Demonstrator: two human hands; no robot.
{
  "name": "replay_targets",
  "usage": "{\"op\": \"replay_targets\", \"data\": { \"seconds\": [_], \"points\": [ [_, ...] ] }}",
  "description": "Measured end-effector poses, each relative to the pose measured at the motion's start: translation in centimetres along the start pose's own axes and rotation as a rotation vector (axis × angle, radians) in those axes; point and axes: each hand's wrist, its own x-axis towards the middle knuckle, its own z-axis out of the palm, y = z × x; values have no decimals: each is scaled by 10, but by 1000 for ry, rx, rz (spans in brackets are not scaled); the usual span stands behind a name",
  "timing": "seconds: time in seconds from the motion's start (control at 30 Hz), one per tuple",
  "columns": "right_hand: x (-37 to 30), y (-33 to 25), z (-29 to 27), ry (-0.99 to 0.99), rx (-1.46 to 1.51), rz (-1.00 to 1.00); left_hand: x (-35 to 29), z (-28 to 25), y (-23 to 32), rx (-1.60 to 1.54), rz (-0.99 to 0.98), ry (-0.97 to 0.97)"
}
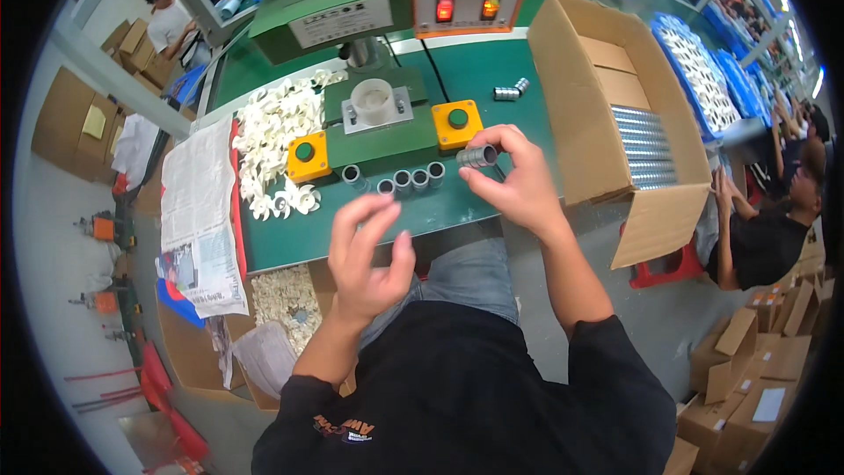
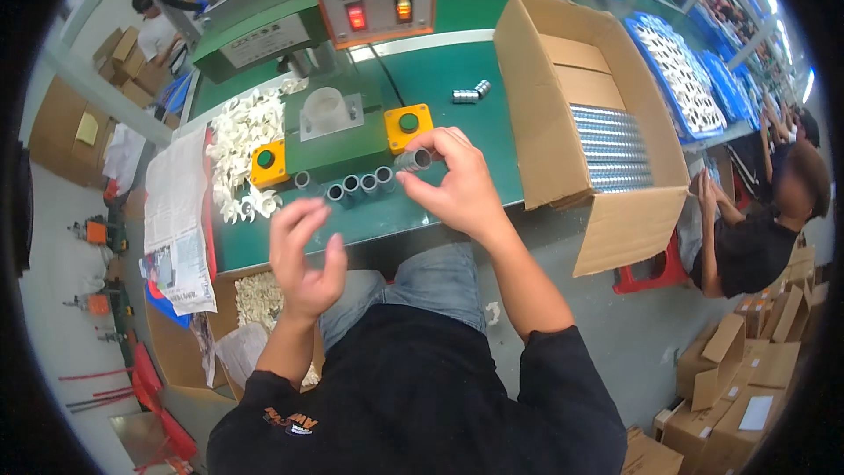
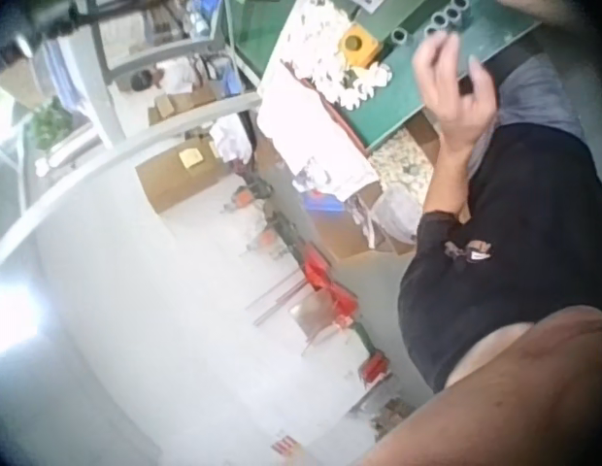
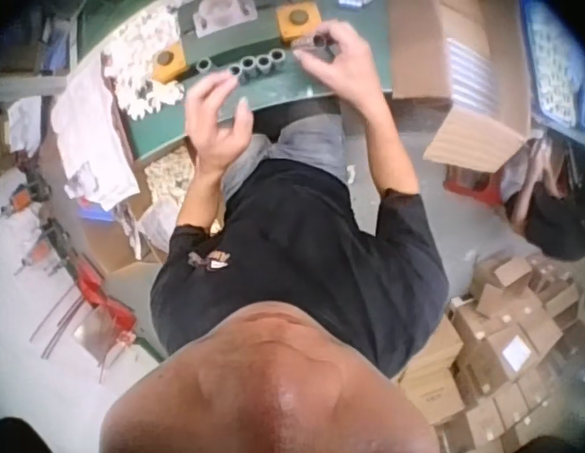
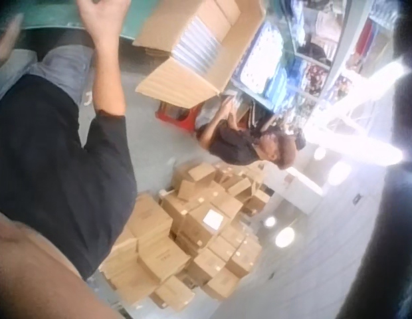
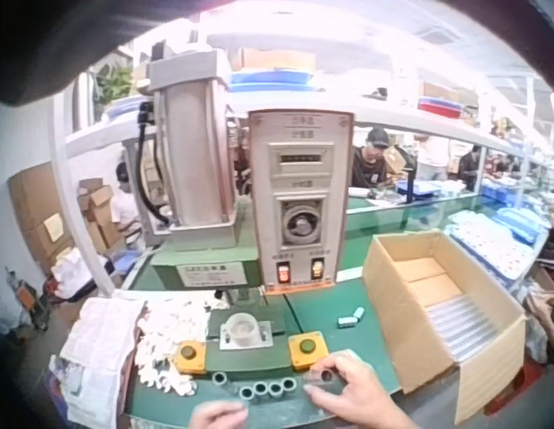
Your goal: Assembling plastic components onto metal cylinders using a pneumatic press machine.
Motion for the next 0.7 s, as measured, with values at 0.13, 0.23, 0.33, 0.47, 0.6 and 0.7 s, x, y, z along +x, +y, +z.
{"op": "replay_targets", "data": {
  "seconds": [0.13,0.23,0.33,0.47,0.6,0.7],
  "points": [
    [5,-15,9,-136,258,97,29,10,-4,-96,-162,-66],
    [18,-34,15,-244,93,-61,37,15,-16,-19,-85,-91],
    [32,-36,33,-220,190,4,45,16,-27,26,-83,-32],
    [51,-29,55,-149,298,69,58,11,-42,103,-102,-9],
    [83,-11,75,-60,76,-99,67,3,-59,217,-89,20],
    [108,5,91,-1,-87,-140,65,-9,-70,236,-161,44]
  ]
}}
